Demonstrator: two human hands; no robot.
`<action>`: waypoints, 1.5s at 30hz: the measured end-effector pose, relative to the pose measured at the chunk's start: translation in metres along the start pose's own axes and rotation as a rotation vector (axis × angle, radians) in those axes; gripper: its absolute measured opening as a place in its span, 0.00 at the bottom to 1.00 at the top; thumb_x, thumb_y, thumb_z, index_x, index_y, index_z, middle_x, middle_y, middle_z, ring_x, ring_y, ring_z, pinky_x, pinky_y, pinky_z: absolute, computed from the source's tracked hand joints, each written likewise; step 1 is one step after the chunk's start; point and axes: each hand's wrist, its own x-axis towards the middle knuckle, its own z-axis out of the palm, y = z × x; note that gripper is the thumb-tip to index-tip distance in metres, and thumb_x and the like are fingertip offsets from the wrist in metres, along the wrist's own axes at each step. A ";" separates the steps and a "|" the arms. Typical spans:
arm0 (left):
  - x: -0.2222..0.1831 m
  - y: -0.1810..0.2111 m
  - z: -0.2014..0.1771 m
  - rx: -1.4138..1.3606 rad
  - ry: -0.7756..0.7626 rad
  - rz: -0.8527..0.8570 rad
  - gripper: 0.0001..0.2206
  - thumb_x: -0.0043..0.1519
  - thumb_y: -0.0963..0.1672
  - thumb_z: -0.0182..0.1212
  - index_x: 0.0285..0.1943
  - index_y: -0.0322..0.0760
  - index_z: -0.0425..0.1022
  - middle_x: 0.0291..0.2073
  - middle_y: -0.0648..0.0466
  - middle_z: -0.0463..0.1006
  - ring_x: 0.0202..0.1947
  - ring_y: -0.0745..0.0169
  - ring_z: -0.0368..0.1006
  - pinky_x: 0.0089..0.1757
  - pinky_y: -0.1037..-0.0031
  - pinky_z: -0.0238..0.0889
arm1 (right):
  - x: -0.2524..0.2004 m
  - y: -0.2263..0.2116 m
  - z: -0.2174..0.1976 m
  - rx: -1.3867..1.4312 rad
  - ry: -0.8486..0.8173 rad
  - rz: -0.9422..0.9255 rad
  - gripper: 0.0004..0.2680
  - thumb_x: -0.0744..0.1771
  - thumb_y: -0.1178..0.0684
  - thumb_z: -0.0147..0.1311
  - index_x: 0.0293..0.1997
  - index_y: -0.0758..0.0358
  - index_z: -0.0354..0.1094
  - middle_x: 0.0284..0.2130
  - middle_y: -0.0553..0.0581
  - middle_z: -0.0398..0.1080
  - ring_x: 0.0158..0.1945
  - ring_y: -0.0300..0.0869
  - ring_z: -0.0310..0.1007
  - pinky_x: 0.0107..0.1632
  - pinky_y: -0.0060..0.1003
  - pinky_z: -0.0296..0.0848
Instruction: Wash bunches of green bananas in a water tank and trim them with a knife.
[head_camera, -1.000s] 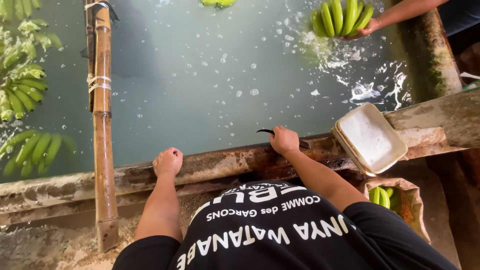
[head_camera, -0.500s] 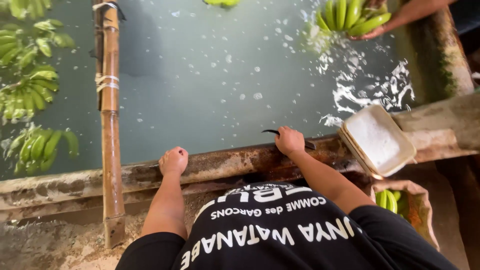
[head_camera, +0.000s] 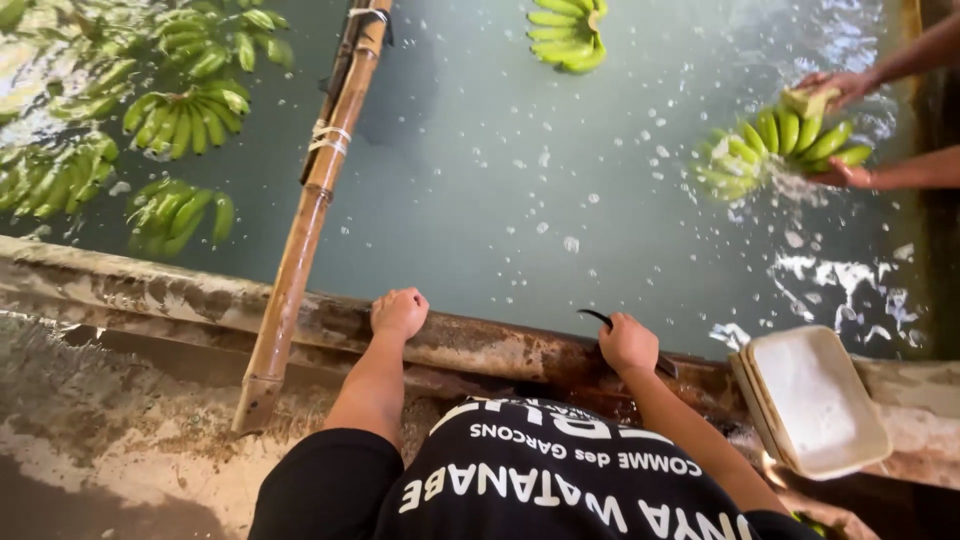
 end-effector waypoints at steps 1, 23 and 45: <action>-0.001 0.002 -0.004 -0.010 -0.017 -0.002 0.13 0.63 0.50 0.52 0.45 0.48 0.82 0.45 0.50 0.82 0.53 0.47 0.74 0.59 0.59 0.60 | 0.001 -0.001 -0.001 -0.009 -0.015 0.008 0.09 0.66 0.46 0.49 0.38 0.58 0.73 0.40 0.57 0.76 0.44 0.57 0.76 0.45 0.53 0.73; -0.004 0.002 -0.009 -0.042 -0.040 -0.025 0.13 0.65 0.49 0.52 0.48 0.47 0.81 0.47 0.50 0.82 0.53 0.47 0.74 0.58 0.59 0.61 | 0.003 -0.004 -0.001 -0.051 -0.106 0.065 0.11 0.66 0.46 0.48 0.47 0.54 0.75 0.47 0.55 0.76 0.47 0.57 0.76 0.49 0.50 0.73; -0.004 -0.004 0.001 0.015 0.019 0.058 0.14 0.63 0.50 0.51 0.44 0.47 0.83 0.46 0.47 0.82 0.53 0.44 0.74 0.55 0.56 0.64 | -0.002 0.002 0.006 -0.015 -0.021 0.056 0.09 0.66 0.46 0.50 0.40 0.57 0.73 0.41 0.58 0.76 0.44 0.58 0.76 0.46 0.54 0.73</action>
